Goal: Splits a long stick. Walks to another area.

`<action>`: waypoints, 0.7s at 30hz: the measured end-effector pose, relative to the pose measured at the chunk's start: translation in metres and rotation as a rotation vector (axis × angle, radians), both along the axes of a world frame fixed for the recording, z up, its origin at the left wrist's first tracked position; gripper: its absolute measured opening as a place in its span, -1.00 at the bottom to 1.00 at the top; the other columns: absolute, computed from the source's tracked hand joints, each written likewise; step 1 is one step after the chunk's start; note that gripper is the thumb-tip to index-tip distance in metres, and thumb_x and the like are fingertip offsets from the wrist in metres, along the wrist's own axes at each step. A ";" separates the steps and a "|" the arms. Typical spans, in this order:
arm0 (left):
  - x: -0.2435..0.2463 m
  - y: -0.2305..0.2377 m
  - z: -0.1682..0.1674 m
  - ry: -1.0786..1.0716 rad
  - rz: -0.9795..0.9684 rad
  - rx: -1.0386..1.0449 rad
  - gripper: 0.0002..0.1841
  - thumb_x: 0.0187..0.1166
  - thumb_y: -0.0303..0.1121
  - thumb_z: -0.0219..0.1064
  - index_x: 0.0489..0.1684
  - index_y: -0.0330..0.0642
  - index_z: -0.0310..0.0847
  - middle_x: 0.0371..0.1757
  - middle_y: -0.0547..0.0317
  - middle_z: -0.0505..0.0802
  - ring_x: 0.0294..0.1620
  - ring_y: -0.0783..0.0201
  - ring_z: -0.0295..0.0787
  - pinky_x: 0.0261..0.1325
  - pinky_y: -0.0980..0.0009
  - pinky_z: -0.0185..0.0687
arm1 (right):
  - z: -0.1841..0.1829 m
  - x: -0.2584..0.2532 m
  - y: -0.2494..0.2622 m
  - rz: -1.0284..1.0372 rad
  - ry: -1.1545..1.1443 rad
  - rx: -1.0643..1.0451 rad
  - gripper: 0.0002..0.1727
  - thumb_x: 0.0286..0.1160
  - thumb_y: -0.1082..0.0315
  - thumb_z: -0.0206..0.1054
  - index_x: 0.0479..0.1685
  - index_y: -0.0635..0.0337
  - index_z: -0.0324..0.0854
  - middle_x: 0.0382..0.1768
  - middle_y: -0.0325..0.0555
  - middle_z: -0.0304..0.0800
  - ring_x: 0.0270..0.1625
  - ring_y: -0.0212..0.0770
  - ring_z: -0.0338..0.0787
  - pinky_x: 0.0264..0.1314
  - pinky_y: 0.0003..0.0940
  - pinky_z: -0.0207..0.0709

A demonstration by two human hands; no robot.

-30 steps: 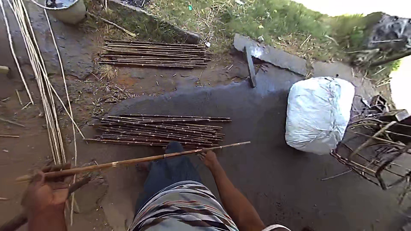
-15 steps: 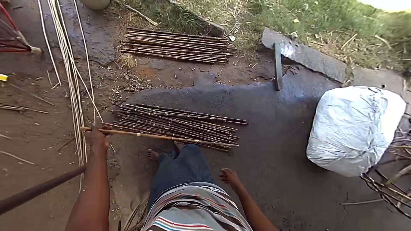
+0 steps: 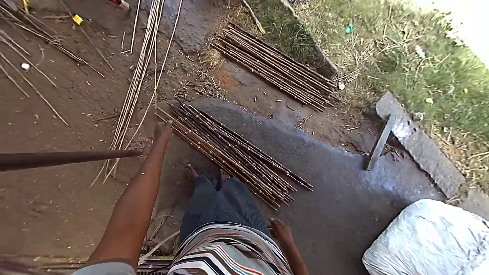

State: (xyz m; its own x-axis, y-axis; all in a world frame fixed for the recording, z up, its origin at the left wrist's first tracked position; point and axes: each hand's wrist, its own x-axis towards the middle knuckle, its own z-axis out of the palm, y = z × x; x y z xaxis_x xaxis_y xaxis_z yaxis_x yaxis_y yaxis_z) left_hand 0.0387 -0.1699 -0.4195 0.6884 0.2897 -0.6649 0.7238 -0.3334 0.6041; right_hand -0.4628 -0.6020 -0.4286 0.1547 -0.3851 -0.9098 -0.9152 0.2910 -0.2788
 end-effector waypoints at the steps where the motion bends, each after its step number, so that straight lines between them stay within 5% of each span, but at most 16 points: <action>1: -0.018 0.005 0.003 0.047 -0.070 -0.030 -0.38 0.81 0.05 0.11 0.60 -0.30 0.38 0.39 -0.30 0.72 0.33 -0.13 0.76 0.38 -0.10 0.67 | -0.002 0.012 -0.001 0.027 -0.008 0.001 -0.61 0.83 0.15 0.16 0.30 0.32 0.58 -0.21 0.12 0.91 -0.34 -0.03 0.91 -0.31 -0.12 0.80; 4: -0.096 0.031 -0.003 0.194 -0.279 0.004 -0.49 0.83 -0.03 0.11 0.48 -0.27 0.50 0.28 -0.25 0.79 0.25 -0.13 0.81 0.33 -0.15 0.69 | -0.015 0.044 -0.006 0.157 -0.037 0.028 -0.61 0.83 0.15 0.15 0.29 0.31 0.59 -0.22 0.09 0.92 -0.35 -0.04 0.91 -0.31 -0.12 0.79; 8: -0.256 0.086 -0.061 0.369 -0.364 0.069 -0.47 0.77 0.04 0.17 0.43 -0.22 0.55 0.18 -0.19 0.83 0.13 -0.09 0.85 0.26 -0.14 0.74 | -0.026 0.101 -0.014 0.317 -0.063 0.041 -0.62 0.83 0.15 0.14 0.27 0.30 0.59 -0.22 0.08 0.91 -0.36 -0.04 0.91 -0.32 -0.10 0.80; 15: -0.507 0.094 -0.055 0.547 0.107 0.045 -0.48 0.76 0.01 0.17 0.43 -0.23 0.58 0.22 -0.15 0.85 0.17 -0.08 0.85 0.28 -0.14 0.73 | -0.043 0.217 -0.030 0.707 -0.104 0.053 -0.58 0.85 0.13 0.11 0.37 0.27 0.56 -0.14 0.10 0.91 -0.28 -0.01 0.92 -0.24 -0.08 0.81; 18: -0.572 0.064 -0.042 0.490 0.364 -0.008 -0.44 0.79 -0.04 0.17 0.59 -0.26 0.41 0.28 -0.25 0.79 0.20 -0.14 0.82 0.28 -0.16 0.72 | -0.043 0.272 -0.028 0.869 -0.142 0.026 -0.56 0.84 0.10 0.12 0.35 0.28 0.59 -0.13 0.10 0.92 -0.29 -0.02 0.92 -0.24 -0.07 0.81; 21: -0.610 0.027 -0.048 0.493 0.570 -0.104 -0.53 0.84 -0.13 0.13 0.46 -0.33 0.53 0.19 -0.24 0.83 0.09 -0.09 0.86 0.18 -0.09 0.76 | -0.026 0.323 -0.005 0.982 -0.170 0.011 -0.56 0.85 0.13 0.10 0.38 0.31 0.57 -0.07 0.15 0.89 -0.24 -0.02 0.92 -0.17 -0.08 0.80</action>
